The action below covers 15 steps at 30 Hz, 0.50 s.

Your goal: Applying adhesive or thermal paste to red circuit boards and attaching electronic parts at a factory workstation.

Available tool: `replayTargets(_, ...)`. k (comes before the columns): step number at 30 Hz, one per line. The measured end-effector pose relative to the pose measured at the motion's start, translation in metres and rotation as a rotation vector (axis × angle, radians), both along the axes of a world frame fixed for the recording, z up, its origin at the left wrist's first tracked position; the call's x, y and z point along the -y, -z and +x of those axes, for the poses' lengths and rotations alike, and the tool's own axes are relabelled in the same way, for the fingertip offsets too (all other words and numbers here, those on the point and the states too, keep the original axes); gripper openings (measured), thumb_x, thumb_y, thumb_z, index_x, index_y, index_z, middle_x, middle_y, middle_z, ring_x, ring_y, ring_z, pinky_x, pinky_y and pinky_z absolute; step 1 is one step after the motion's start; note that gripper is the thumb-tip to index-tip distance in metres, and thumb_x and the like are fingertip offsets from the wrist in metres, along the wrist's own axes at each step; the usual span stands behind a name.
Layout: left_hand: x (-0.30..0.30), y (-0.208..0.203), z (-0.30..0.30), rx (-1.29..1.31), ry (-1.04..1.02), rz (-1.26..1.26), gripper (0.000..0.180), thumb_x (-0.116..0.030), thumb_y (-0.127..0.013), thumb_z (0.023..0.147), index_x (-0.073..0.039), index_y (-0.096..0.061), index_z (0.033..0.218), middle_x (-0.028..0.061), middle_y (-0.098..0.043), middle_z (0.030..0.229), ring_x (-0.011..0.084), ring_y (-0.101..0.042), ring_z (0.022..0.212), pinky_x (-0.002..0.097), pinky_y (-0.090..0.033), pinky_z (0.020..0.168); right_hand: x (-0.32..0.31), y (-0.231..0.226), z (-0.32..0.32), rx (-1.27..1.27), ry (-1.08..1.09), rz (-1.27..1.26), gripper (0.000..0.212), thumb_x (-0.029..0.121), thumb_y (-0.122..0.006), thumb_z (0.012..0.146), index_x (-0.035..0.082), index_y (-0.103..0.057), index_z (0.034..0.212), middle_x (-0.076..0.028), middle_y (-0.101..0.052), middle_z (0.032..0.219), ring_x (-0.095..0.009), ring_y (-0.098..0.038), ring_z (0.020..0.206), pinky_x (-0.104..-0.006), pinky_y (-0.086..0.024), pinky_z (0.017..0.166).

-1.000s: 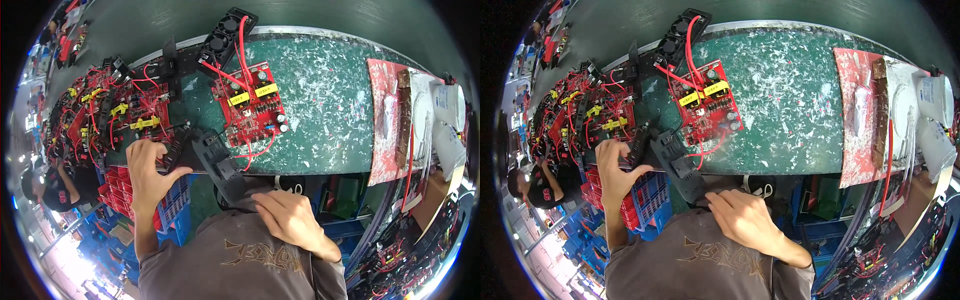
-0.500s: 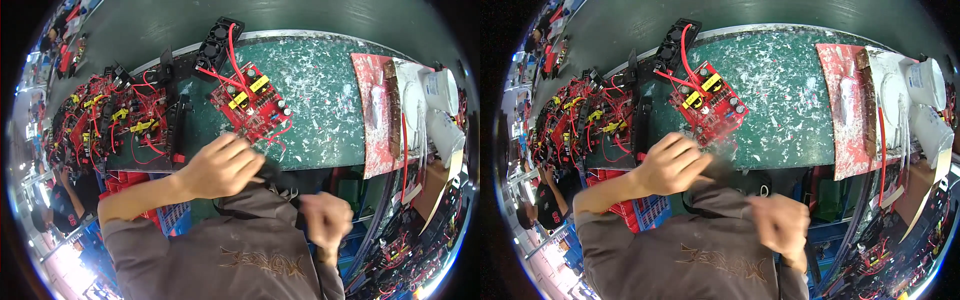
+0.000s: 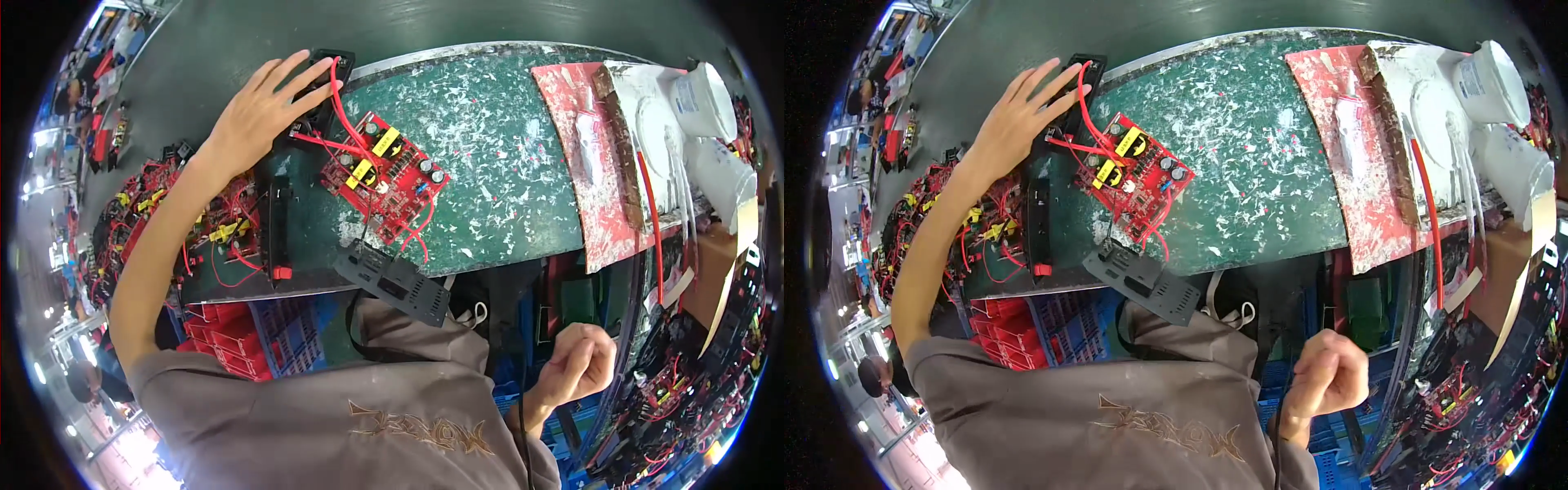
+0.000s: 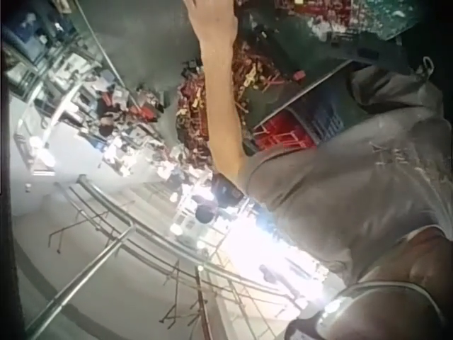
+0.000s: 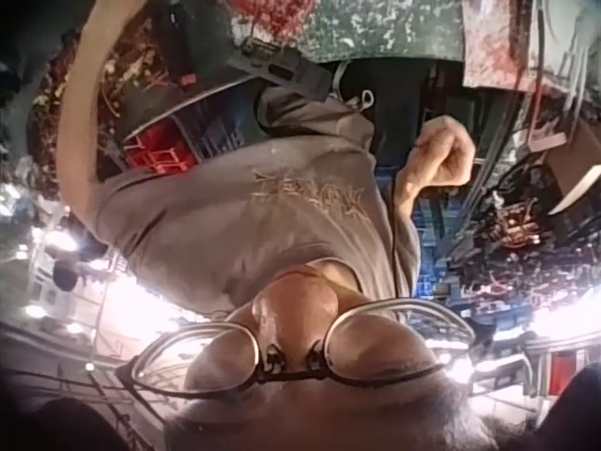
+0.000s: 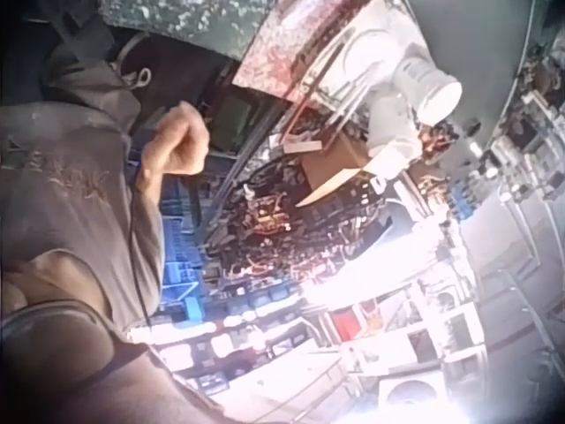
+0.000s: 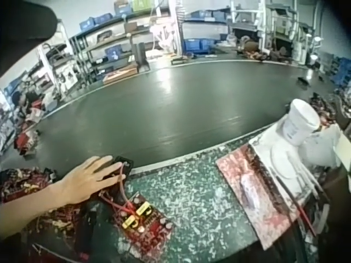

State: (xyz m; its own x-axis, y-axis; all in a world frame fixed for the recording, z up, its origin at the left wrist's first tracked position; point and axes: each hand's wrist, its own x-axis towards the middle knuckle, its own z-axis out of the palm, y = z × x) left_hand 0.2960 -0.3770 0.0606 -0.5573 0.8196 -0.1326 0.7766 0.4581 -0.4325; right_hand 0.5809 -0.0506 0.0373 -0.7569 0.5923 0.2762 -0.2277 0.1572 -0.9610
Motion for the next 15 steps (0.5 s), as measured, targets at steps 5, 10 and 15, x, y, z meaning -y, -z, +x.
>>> replayTargets(5, 0.006, 0.012, -0.030, 0.036, 0.245, 0.203, 0.055, 0.001, -0.055, 0.074, -0.006, -0.054, 0.128, 0.0099, -0.044, 0.143, 0.0298, -0.043, 0.130, 0.0412, -0.039, 0.107, 0.001, 0.006, 0.006, -0.005, -0.073, 0.052, 0.014, 0.005, -0.051, 0.095, -0.007, -0.058, 0.097, -0.006, -0.052, 0.057, -0.008, -0.043, 0.042, -0.0208, -0.030, 0.041)
replayTargets(10, 0.013, 0.003, -0.020, 0.163, 0.244, 0.481, 0.050, -0.002, -0.064, 0.067, -0.001, -0.058, 0.117, 0.0135, -0.057, 0.129, 0.0321, -0.053, 0.119, 0.0449, -0.043, 0.100, 0.003, 0.009, 0.009, 0.057, 0.005, -0.025, 0.015, 0.006, -0.052, 0.095, -0.008, -0.058, 0.097, -0.005, -0.051, 0.056, -0.007, -0.043, 0.042, -0.0200, -0.030, 0.040)
replayTargets(15, -0.021, -0.047, 0.012, 0.009, 0.210, 0.753, 0.032, 0.004, -0.063, 0.058, -0.002, -0.059, 0.090, 0.0113, -0.064, 0.091, 0.0307, -0.062, 0.088, 0.0417, -0.046, 0.081, 0.006, 0.003, -0.004, 0.050, 0.009, -0.057, 0.018, 0.010, -0.052, 0.097, -0.007, -0.057, 0.095, -0.002, -0.046, 0.055, -0.008, -0.038, 0.044, -0.0224, -0.026, 0.042)
